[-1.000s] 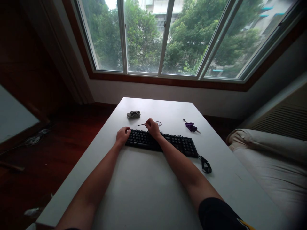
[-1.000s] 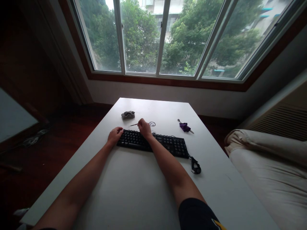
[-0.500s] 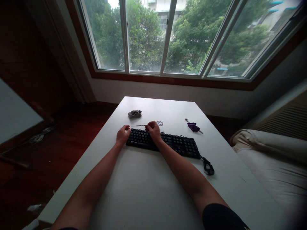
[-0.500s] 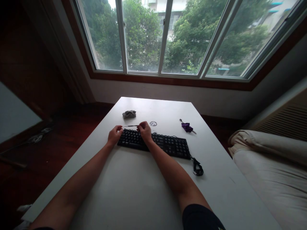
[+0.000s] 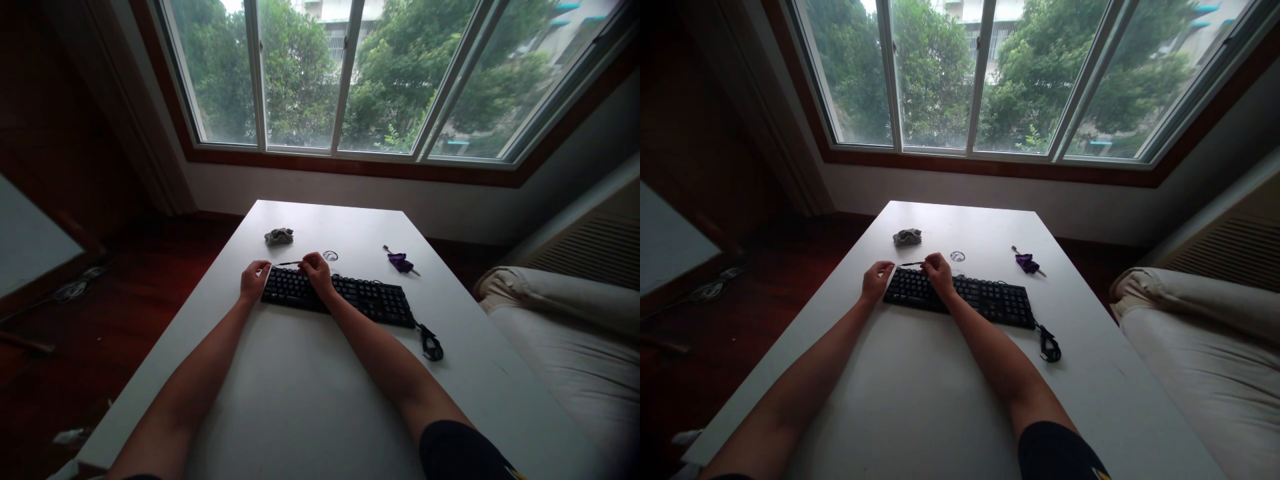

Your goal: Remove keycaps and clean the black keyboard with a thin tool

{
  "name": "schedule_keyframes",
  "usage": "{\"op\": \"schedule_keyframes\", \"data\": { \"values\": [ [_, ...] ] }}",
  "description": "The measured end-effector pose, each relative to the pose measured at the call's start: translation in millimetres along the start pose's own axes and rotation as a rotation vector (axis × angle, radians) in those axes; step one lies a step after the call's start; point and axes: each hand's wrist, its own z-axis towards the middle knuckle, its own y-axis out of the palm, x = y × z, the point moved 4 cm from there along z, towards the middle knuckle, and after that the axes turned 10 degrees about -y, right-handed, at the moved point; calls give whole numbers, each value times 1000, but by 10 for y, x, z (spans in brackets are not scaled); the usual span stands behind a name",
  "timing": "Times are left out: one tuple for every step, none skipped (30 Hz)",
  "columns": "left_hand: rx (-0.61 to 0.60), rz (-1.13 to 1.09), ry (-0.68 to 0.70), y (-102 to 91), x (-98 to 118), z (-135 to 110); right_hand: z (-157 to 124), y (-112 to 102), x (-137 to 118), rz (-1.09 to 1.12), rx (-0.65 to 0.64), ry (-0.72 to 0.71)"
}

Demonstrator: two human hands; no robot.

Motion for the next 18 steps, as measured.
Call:
{"op": "schedule_keyframes", "data": {
  "values": [
    [2,-1,-8,1,-10,6,-10,15,-18,5,-24,-1],
    [8,-5,-11,1,-19,12,-21,31,-37,12,-51,-5],
    [17,-9,-11,0,-26,18,-30,48,-57,20,-81,-10],
    [26,-11,-10,-2,-33,22,-38,63,-77,25,-109,-13],
    [31,-8,-11,-2,-39,26,-45,76,-95,29,-134,-14],
    [30,-1,-13,-1,-45,28,-50,85,-113,32,-155,-11],
    [21,10,-17,3,-51,28,-53,92,-130,35,-173,-8],
    [10,22,-22,7,-55,26,-54,96,-146,40,-190,-5],
    [-4,33,-24,11,-57,22,-55,99,-162,47,-208,-3],
    [-18,40,-24,15,-56,16,-56,103,-177,53,-227,-2],
    [-32,41,-21,19,-52,9,-58,107,-190,58,-246,-2],
    [-45,40,-18,21,-46,0,-61,113,-199,61,-266,-1],
    [-56,37,-15,23,-36,-9,-65,122,-205,63,-289,1],
    [-69,33,-11,25,-23,-19,-70,133,-207,66,-313,3],
    [-83,31,-7,26,-7,-29,-76,147,-205,70,-336,5],
    [-95,30,-5,27,8,-38,-81,161,-199,74,-355,8],
    [-107,32,-5,28,22,-47,-86,171,-188,73,-366,10],
    [-116,37,-7,28,34,-54,-88,174,-173,63,-363,11]
  ]
}}
